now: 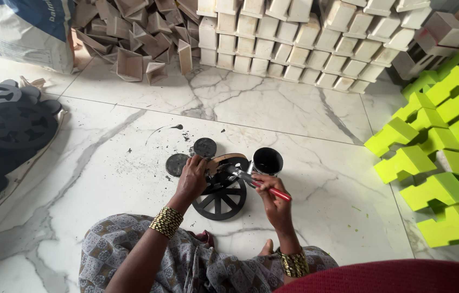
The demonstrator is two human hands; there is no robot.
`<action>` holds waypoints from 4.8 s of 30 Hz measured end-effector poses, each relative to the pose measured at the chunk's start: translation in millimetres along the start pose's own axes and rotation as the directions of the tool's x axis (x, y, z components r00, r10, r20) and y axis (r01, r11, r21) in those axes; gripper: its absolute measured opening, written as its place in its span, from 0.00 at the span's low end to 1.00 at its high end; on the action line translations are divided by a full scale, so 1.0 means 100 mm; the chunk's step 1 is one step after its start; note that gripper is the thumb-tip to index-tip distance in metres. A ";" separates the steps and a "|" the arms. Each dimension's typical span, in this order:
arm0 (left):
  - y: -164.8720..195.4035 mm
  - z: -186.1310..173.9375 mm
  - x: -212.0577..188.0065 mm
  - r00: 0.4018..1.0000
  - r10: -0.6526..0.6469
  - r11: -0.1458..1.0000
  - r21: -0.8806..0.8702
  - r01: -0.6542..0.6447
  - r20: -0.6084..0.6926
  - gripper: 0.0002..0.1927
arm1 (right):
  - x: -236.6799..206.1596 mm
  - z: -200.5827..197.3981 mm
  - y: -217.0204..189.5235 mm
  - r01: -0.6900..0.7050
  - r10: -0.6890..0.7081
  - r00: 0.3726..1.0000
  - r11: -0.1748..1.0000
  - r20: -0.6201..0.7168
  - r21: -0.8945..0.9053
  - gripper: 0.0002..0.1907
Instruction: The person sits on the floor and paints a decorative foam cutout shape black using a red-handled brush, repeatedly dipping the brush into a paint can and turning the cutout to coat different areas. Stacks of other foam shapes in green and black surround the work area.
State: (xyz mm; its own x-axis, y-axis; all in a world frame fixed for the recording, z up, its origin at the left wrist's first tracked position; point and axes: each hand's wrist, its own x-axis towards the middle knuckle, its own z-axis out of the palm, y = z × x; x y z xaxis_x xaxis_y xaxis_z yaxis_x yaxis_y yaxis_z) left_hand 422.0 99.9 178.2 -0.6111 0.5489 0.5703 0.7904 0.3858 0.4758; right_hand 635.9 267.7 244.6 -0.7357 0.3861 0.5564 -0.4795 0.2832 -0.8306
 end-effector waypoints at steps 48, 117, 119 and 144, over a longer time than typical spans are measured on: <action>0.09 -0.02 0.02 0.999 0.052 0.999 -0.013 -0.052 -0.003 0.22 | -0.08 0.48 0.25 0.140 -0.222 0.953 0.925 -0.204 -0.354 0.09; 0.16 0.08 0.05 0.999 0.047 0.999 0.022 -0.047 -0.012 0.20 | 0.01 0.31 0.21 -0.308 0.120 0.881 0.880 -0.457 -0.362 0.13; 0.15 0.09 0.06 0.998 0.054 0.998 0.025 -0.054 -0.023 0.21 | 0.01 0.31 0.21 -0.146 -0.017 0.891 0.935 -0.453 -0.322 0.13; 0.13 0.13 0.06 0.997 0.076 0.995 0.065 -0.075 -0.013 0.21 | -0.08 0.39 0.09 0.006 -0.146 0.951 0.891 -0.273 -0.455 0.09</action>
State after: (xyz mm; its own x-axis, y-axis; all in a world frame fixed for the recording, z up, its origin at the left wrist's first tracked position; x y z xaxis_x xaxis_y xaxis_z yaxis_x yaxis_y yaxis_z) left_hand 429.2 117.8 178.7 -0.5496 0.5671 0.6135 0.8352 0.3906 0.3872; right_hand 618.9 232.8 231.4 -0.4990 0.5655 0.6567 -0.2141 0.6539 -0.7257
